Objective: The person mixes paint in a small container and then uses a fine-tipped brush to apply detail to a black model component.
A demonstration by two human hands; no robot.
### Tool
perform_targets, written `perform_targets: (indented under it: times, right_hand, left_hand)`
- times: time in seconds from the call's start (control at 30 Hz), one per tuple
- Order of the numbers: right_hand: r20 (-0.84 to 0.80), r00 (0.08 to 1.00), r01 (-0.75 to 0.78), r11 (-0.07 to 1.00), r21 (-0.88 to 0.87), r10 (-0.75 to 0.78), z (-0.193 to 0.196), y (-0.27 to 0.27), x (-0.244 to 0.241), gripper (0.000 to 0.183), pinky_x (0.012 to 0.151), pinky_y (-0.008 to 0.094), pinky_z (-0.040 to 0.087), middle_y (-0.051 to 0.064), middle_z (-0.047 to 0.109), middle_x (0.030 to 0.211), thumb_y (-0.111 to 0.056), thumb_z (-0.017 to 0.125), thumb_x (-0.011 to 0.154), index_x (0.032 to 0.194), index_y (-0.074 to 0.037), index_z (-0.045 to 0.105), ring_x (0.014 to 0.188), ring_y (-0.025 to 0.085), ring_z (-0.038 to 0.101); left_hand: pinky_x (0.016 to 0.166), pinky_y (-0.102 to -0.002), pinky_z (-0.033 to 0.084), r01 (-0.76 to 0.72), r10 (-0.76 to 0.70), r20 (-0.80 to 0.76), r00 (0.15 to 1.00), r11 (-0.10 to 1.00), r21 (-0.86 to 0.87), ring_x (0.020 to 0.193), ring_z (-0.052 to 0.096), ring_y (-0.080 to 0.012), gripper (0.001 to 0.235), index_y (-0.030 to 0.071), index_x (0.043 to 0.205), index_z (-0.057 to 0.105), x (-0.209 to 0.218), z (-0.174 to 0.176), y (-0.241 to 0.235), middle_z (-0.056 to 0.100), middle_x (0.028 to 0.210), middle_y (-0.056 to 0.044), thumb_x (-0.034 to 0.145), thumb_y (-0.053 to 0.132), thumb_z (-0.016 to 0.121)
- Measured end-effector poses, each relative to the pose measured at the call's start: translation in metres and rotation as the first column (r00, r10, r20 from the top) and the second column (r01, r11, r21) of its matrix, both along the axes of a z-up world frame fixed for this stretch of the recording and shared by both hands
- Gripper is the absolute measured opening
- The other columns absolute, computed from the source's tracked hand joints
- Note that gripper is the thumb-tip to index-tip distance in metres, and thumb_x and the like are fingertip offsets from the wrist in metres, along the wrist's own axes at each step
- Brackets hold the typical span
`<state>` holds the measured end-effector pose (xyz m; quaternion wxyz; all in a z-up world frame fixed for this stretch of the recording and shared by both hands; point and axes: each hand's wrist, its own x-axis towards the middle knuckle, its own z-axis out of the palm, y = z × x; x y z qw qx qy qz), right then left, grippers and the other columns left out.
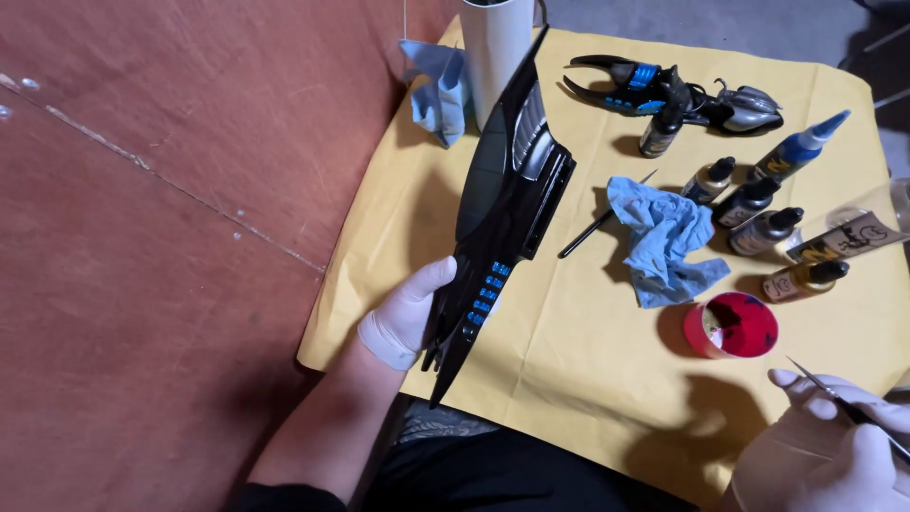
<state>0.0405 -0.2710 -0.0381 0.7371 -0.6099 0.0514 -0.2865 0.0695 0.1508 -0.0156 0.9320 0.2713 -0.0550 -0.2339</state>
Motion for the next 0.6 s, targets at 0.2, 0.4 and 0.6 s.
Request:
perform_targets:
  times: [0.2,0.4,0.6]
  right_hand:
    - [0.085,0.829,-0.559,0.826,0.076,0.553,-0.184,-0.172,0.065,0.033,0.126,0.062,0.047,0.010,0.058,0.122,-0.028,0.035,0.123,0.115,-0.009,0.061,0.122,0.028,0.057]
    - [-0.046,0.979,-0.187,0.964,0.190,0.199,-0.076,-0.056,0.013,0.028,0.113,0.046,0.057,-0.004,0.056,0.106,-0.046,0.048,0.110,0.105,-0.020,0.058,0.109,0.018,0.058]
    - [0.010,0.997,0.077,0.981,0.176,-0.080,-0.002,0.006,0.011,0.022,0.087,0.047,0.065,0.014,0.049,0.088,-0.009,0.038,0.099,0.111,-0.011,0.056,0.084,0.028,0.057]
  left_hand:
    - [0.099,-0.032,0.053,-0.014,0.010,0.057,0.998,0.998,0.067,0.116,0.066,-0.0196,0.055,0.005,0.152,0.047,0.002,0.007,-0.004,0.067,0.133,-0.010,0.107,0.035,0.056]
    - [0.082,-0.033,0.059,-0.064,0.069,-0.025,0.997,0.983,0.170,0.095,0.072,-0.0214,0.041,0.002,0.129,0.064,0.004,-0.005,0.001,0.073,0.109,-0.012,0.105,0.035,0.058]
    - [0.083,-0.030,0.057,-0.089,0.079,0.048,0.996,0.960,0.267,0.095,0.071,-0.0185,0.045,-0.001,0.133,0.062,0.004,0.019,-0.008,0.073,0.111,-0.011,0.104,0.033,0.059]
